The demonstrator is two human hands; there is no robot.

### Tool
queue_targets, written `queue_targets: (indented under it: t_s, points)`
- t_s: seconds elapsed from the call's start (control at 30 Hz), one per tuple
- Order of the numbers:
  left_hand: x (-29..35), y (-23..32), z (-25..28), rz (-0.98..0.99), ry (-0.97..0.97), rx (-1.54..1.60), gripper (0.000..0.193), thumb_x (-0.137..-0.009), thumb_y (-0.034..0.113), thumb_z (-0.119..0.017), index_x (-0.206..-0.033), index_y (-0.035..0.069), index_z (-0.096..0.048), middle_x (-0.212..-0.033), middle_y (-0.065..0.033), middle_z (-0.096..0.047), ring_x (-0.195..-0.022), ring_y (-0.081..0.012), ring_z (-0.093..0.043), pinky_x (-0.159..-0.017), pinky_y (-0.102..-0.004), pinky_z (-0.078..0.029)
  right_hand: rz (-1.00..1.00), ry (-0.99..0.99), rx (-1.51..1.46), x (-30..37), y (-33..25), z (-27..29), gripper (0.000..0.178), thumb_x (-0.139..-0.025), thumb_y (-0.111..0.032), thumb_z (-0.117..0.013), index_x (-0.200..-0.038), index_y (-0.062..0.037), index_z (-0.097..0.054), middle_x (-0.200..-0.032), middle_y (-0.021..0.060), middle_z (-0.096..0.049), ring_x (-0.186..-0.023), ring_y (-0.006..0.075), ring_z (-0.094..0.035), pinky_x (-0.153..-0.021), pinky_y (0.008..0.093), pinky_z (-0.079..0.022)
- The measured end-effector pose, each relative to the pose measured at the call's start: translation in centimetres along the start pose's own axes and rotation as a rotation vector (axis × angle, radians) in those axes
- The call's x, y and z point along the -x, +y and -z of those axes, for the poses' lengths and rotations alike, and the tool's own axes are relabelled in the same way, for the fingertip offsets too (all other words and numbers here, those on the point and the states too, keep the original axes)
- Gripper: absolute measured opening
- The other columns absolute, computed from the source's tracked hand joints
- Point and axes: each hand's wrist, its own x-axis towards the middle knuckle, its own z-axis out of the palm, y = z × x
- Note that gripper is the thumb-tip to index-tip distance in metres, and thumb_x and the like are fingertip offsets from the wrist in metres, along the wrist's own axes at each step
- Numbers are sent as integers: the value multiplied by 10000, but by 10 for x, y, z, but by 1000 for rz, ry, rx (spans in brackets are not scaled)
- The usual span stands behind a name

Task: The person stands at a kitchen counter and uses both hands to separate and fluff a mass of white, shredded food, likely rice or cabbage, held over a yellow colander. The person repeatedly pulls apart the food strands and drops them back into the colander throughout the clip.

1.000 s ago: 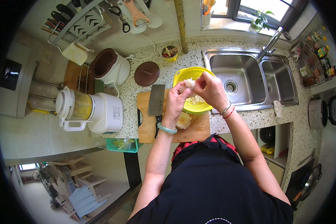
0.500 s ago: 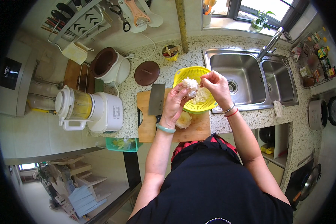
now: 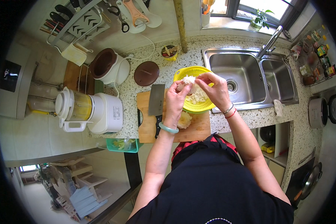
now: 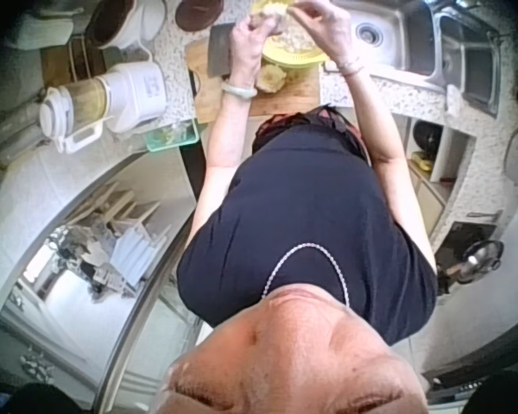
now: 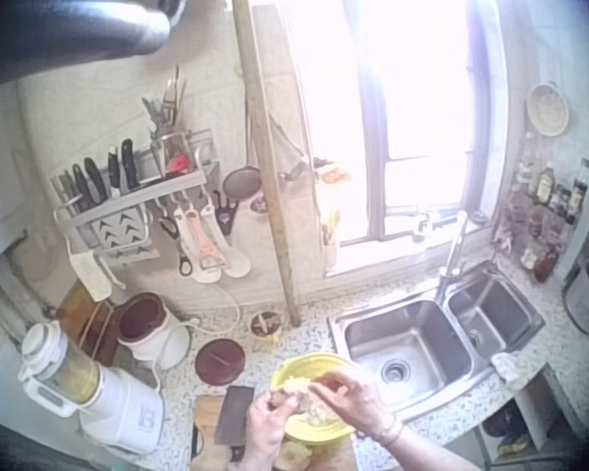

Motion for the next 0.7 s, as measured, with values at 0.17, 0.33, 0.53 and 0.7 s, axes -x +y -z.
queue_targets:
  t_s: [0.17,0.33,0.53,0.7]
  points:
    - [4,6,-9,-152,39,-191,247,-863,102,-718,-1058,-8,-613,-896,-39,-692,-765,-64,-624,-681,-214,-519,84,-21,12,2,-11,-6,207,-803,-103,-737,-938,12,-632,-777,111,-668,-675,175,-657,-636,280,-532]
    - [9,13,-16,-262,85,-329,160,-853,67,-719,-974,-5,-643,-845,-5,-679,-743,-37,-586,-657,-199,-485,155,50,20,1,-8,-10,180,-802,-62,-711,-940,10,-621,-770,123,-665,-688,196,-671,-641,298,-539]
    - [12,22,-19,-237,74,-444,141,-849,13,-697,-983,-1,-653,-845,-4,-678,-742,-37,-582,-652,-197,-484,103,53,44,1,-9,-11,144,-787,-51,-704,-853,2,-588,-738,118,-655,-668,211,-665,-623,310,-536]
    - [7,13,-11,-201,41,-419,159,-851,6,-690,-1002,-17,-647,-869,-4,-674,-752,-41,-586,-670,-199,-495,58,46,116,-1,-1,-15,165,-757,-60,-709,-822,-2,-569,-708,120,-647,-634,216,-654,-600,310,-529]
